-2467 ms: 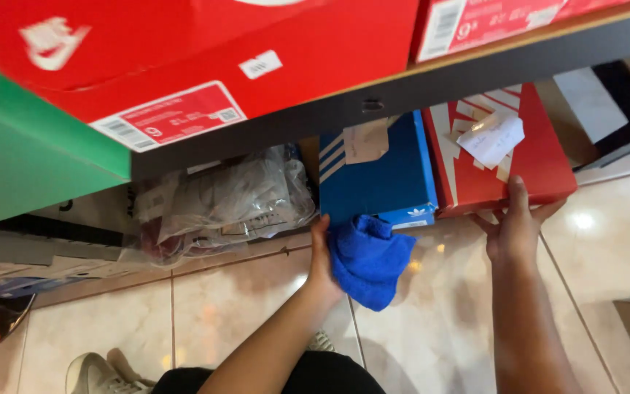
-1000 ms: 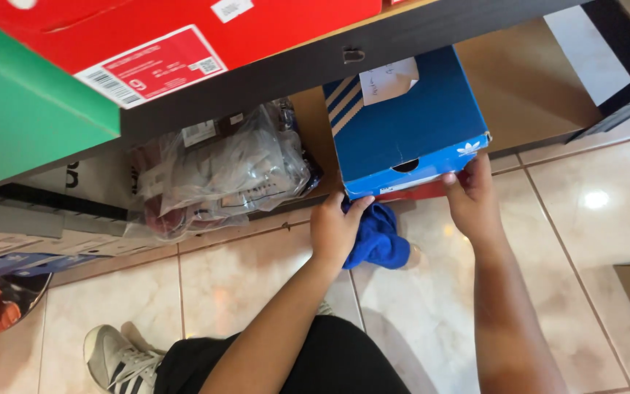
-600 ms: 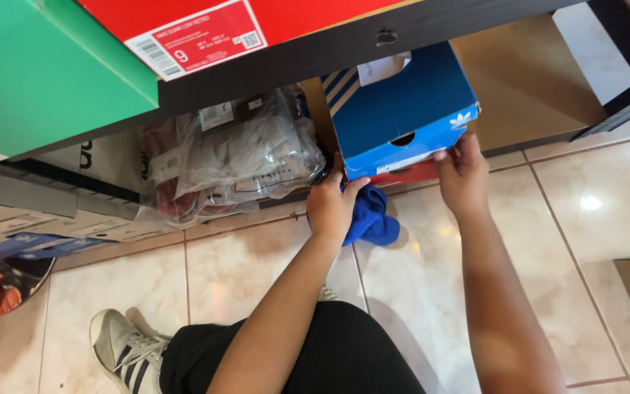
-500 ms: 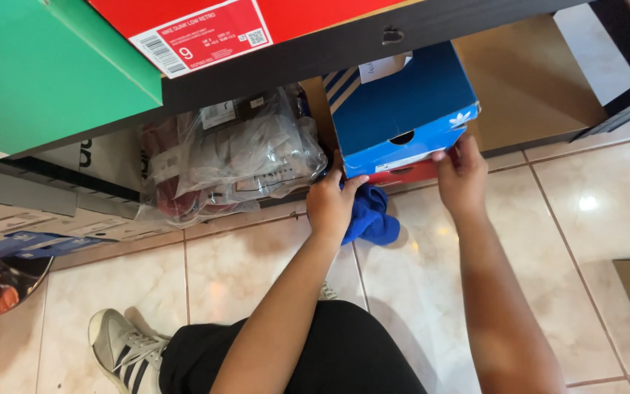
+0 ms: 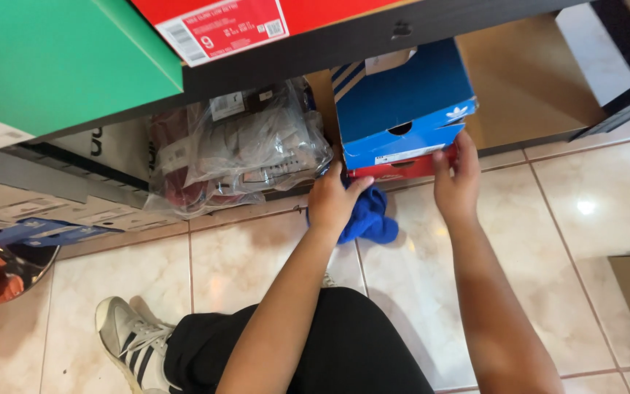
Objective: Cleaning shoeboxes and shoes with a cloth
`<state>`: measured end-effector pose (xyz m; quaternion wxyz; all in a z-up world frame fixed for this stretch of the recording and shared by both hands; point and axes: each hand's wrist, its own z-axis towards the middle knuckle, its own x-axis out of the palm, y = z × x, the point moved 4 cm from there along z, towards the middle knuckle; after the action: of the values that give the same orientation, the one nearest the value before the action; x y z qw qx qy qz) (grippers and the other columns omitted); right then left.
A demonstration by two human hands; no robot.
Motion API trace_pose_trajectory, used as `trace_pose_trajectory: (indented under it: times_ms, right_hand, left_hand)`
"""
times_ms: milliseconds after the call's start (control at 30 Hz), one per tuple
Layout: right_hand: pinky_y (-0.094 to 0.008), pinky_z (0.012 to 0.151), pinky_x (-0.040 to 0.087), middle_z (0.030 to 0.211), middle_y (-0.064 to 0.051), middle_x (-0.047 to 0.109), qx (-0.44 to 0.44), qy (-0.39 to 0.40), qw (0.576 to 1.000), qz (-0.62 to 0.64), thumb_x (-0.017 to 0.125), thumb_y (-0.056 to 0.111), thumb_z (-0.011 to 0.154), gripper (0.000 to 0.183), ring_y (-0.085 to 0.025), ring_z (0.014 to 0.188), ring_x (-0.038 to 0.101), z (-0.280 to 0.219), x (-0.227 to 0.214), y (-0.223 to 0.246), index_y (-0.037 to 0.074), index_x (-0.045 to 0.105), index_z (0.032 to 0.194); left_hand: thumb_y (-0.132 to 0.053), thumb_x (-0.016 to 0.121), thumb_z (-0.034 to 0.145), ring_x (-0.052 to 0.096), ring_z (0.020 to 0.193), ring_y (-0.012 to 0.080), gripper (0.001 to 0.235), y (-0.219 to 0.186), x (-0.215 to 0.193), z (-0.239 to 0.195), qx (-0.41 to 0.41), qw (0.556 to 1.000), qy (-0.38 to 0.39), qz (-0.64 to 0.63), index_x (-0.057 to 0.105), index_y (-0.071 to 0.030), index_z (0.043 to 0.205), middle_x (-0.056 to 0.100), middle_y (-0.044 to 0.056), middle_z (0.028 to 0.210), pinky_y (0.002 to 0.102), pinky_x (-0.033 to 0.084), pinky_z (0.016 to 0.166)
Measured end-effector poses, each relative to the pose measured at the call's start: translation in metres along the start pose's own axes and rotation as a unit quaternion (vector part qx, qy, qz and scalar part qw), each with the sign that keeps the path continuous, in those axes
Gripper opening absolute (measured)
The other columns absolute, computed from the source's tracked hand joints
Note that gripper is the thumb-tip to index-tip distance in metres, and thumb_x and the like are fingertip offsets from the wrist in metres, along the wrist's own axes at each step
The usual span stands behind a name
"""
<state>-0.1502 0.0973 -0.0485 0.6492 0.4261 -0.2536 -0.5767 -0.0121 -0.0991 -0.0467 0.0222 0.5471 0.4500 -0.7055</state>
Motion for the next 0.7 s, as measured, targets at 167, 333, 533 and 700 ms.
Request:
trace_pose_trajectory:
  times_ms: [167, 333, 533, 700]
  right_hand:
    - [-0.061, 0.117, 0.032, 0.157, -0.027, 0.039, 0.029, 0.027, 0.999, 0.016, 0.062, 0.004, 0.102, 0.061, -0.046, 0.148, 0.032, -0.079, -0.055, 0.058, 0.000, 0.036, 0.157]
    - [-0.053, 0.113, 0.046, 0.165, -0.021, 0.026, 0.137, 0.111, 0.972, 0.154, 0.075, 0.056, 0.073, 0.119, -0.039, 0.146, 0.042, -0.152, -0.085, 0.160, 0.000, 0.016, 0.159]
    - [-0.049, 0.112, 0.047, 0.159, -0.027, 0.036, 0.006, -0.026, 0.932, 0.362, 0.093, 0.022, 0.069, 0.127, -0.034, 0.139, 0.046, -0.182, -0.147, 0.211, 0.011, 0.010, 0.165]
    - [-0.048, 0.120, 0.033, 0.163, -0.021, 0.032, -0.085, 0.002, 0.950, 0.300, 0.054, 0.050, 0.099, 0.079, -0.030, 0.149, 0.035, -0.194, -0.198, 0.293, 0.006, 0.028, 0.159]
  left_hand:
    - [-0.046, 0.074, 0.087, 0.072, 0.101, 0.0370, 0.052, -0.036, -0.063, -0.065, 0.083, 0.994, -0.058, -0.040, 0.064, -0.025, 0.134, 0.076, 0.009, 0.113, 0.052, 0.057, 0.087]
    - [-0.012, 0.074, 0.088, 0.064, 0.062, 0.0107, 0.015, -0.144, -0.107, -0.167, 0.174, 0.937, -0.103, -0.285, 0.076, -0.005, 0.101, 0.078, 0.003, 0.083, 0.023, 0.051, 0.058]
    - [-0.021, 0.060, 0.102, 0.071, 0.110, 0.0326, 0.022, -0.225, -0.121, -0.285, 0.312, 0.837, 0.012, -0.449, 0.076, -0.007, 0.108, 0.075, 0.014, 0.108, 0.042, 0.053, 0.100]
    - [-0.070, 0.072, 0.080, 0.034, 0.146, 0.0494, 0.098, -0.236, -0.125, -0.347, 0.453, 0.821, 0.049, -0.344, 0.047, -0.003, 0.148, 0.035, 0.030, 0.159, 0.058, 0.022, 0.121]
